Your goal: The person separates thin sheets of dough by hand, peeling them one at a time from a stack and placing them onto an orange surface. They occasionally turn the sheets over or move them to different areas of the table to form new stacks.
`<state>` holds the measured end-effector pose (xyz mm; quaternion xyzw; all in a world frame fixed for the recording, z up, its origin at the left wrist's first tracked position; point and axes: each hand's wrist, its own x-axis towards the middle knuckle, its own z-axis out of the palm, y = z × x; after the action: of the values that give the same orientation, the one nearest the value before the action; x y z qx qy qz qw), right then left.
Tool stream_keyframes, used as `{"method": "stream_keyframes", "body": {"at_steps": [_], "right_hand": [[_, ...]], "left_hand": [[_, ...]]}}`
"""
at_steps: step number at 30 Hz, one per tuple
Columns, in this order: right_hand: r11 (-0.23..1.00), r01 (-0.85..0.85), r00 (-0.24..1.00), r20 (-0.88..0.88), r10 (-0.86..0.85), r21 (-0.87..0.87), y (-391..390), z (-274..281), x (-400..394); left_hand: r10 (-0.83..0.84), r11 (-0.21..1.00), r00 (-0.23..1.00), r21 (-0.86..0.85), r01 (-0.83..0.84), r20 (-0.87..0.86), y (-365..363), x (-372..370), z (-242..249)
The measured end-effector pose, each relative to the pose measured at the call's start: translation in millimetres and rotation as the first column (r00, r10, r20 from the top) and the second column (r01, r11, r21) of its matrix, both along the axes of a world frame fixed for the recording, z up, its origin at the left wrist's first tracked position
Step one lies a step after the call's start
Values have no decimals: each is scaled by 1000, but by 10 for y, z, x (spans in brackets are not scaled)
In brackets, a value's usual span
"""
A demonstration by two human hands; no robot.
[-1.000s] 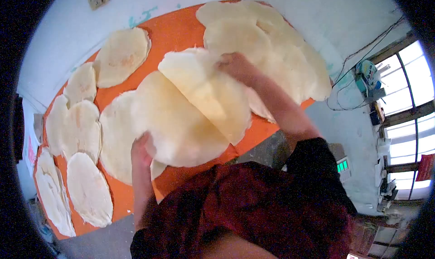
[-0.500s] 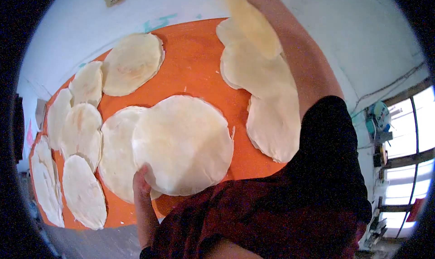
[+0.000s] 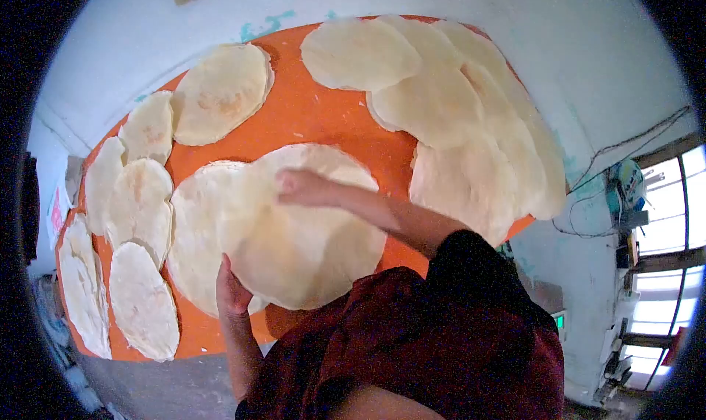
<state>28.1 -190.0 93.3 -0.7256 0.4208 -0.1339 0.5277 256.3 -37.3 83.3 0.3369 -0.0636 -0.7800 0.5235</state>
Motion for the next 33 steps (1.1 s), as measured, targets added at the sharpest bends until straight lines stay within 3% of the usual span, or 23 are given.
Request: {"method": "stream_keyframes", "body": {"at_steps": [3,6,9,10,12,14,15,16,17,18,19,20,21,22,23,25,28,29,31,33], "right_hand": [[995,0,984,175,-18,103,790,245,148],[992,10,999,44,-5,-128,1276,480,184],[943,182,967,-124,-223,-278,1435,556,135],[932,275,919,-218,-327,-238,1435,578,101],[922,325,917,-167,-362,-211,1333,322,-127],[844,514,845,-76,-529,-155,1182,215,-402],[800,584,759,-257,-599,-140,1076,432,-527],[758,653,756,-62,-651,-1,893,137,-862],[743,669,726,-212,-654,1,685,105,-1227],[695,686,667,-197,-719,-214,668,423,-1356],[605,675,592,-180,-786,-422,652,744,-1484],[510,674,610,13,-793,-535,793,1147,-1516],[576,554,656,-110,-746,-601,866,1525,-1642],[532,615,648,-11,-761,-581,942,1722,-1738],[488,672,631,87,-771,-557,1015,1891,-1806],[370,388,548,-111,-829,-844,1292,2260,-1741],[342,288,494,-167,-853,-894,1617,2147,-1530],[374,166,393,-287,-874,-912,1733,2097,-1332],[512,134,375,-435,-818,-848,1798,1650,-1241],[634,167,432,-522,-736,-755,1862,1135,-1126]], "left_hand": [[-10,996,993,-85,0,-117,-62,-190,213],[-77,986,980,-158,48,-182,-78,-405,308],[-150,973,981,-195,124,-125,-101,-571,283],[-161,973,978,-184,135,-133,-109,-578,226],[-216,963,974,-181,201,-65,-34,-569,258],[-243,948,970,-204,244,29,38,-510,281],[-245,940,963,-216,264,115,99,-429,279],[-237,933,951,-227,280,200,167,-323,278],[-221,927,933,-236,291,284,242,-202,270],[-153,944,921,-222,243,359,327,-67,256],[-60,972,857,-167,168,512,424,80,247],[33,992,733,-110,57,680,524,188,258],[132,991,619,-103,-82,774,624,361,125],[157,981,448,-87,-174,880,717,542,-18],[238,964,423,-161,-212,874,814,664,-136],[394,910,368,-302,-282,842,960,831,-320],[279,940,635,-70,-333,720,1071,1012,-476],[323,925,639,-91,-369,698,1093,1027,-563],[421,880,615,-136,-455,667,1071,1065,-698],[346,915,671,-76,-397,656,954,1121,-650]]}}
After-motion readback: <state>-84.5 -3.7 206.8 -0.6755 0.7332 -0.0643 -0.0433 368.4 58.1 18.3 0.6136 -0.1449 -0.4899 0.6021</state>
